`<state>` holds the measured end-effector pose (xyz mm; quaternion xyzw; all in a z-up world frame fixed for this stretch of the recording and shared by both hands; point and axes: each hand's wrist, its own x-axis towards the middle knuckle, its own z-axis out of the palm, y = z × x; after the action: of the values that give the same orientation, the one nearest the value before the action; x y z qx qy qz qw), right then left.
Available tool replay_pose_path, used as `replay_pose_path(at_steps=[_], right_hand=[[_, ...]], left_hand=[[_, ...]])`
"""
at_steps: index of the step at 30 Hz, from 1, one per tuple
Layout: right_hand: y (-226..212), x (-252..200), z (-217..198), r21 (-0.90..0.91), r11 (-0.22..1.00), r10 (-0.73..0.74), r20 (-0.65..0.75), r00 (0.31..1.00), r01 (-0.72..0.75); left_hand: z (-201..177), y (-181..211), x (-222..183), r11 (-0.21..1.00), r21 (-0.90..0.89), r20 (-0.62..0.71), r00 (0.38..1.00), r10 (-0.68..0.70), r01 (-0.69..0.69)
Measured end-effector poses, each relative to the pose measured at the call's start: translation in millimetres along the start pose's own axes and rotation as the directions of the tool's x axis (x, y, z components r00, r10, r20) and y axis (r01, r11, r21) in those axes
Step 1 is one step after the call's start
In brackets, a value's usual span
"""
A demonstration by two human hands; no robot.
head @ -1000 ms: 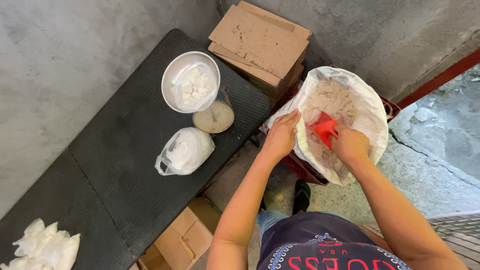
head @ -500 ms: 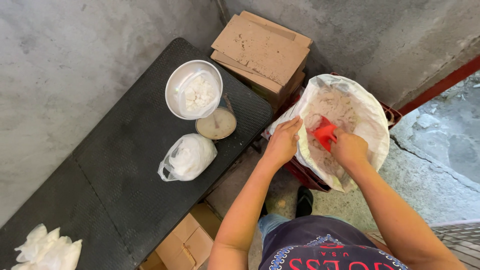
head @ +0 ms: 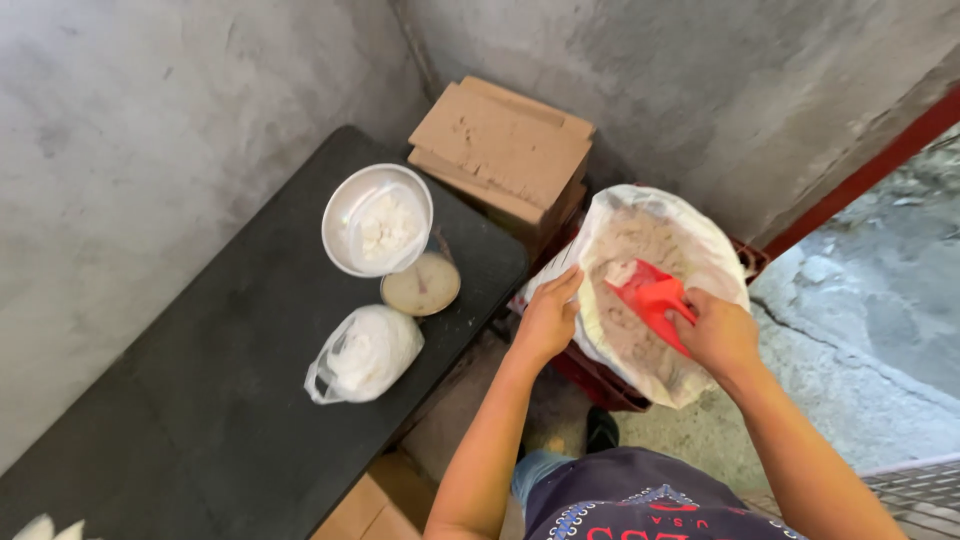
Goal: The recorder uses a scale to weigh specific amounts of white powder from a large sack and then seals the portions into smaller plastic bags.
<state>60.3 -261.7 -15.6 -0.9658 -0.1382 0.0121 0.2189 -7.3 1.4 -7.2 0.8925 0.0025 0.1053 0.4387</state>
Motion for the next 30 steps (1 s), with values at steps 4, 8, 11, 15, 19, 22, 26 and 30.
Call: replay_pose_path(at_steps=[4,8,11,15,19,22,26,30], right_hand=[[2,-11,-35,0.078,0.995,0.069,-0.005,0.998,-0.069],[-25,-23,-72,0.196,0.975,0.105,0.011,0.994,-0.105],[-65,-25,-91,0.276,0.953,0.121,0.035,0.992,-0.126],[-120,-13,-92,0.355,0.934,-0.044,0.014,0.999,0.036],[-178,15,-66,0.344,0.921,-0.194,0.006,0.981,0.18],[-230,36,-44,0.409,0.851,-0.354,-0.018,0.935,0.33],[-303,68,-12,0.188,0.855,-0.485,-0.044,0.874,0.484],[-371,95,5,0.007,0.827,-0.56,-0.076,0.825,0.562]], left_hand=[[-7,3,5,0.999,-0.021,-0.016,0.999,0.037,-0.037],[-29,13,7,0.997,-0.061,-0.098,0.994,0.047,-0.053],[-53,14,4,0.995,-0.075,-0.177,0.983,0.048,-0.062],[-93,4,-4,0.986,-0.127,-0.293,0.954,0.063,-0.104],[-161,-2,-17,0.974,0.189,-0.508,0.836,0.209,-0.129],[-208,-28,-26,0.929,0.371,-0.602,0.759,0.247,-0.007],[-243,-88,-28,0.885,0.39,-0.537,0.843,-0.006,0.255],[-259,-129,-18,0.901,0.348,-0.448,0.89,-0.082,0.258]])
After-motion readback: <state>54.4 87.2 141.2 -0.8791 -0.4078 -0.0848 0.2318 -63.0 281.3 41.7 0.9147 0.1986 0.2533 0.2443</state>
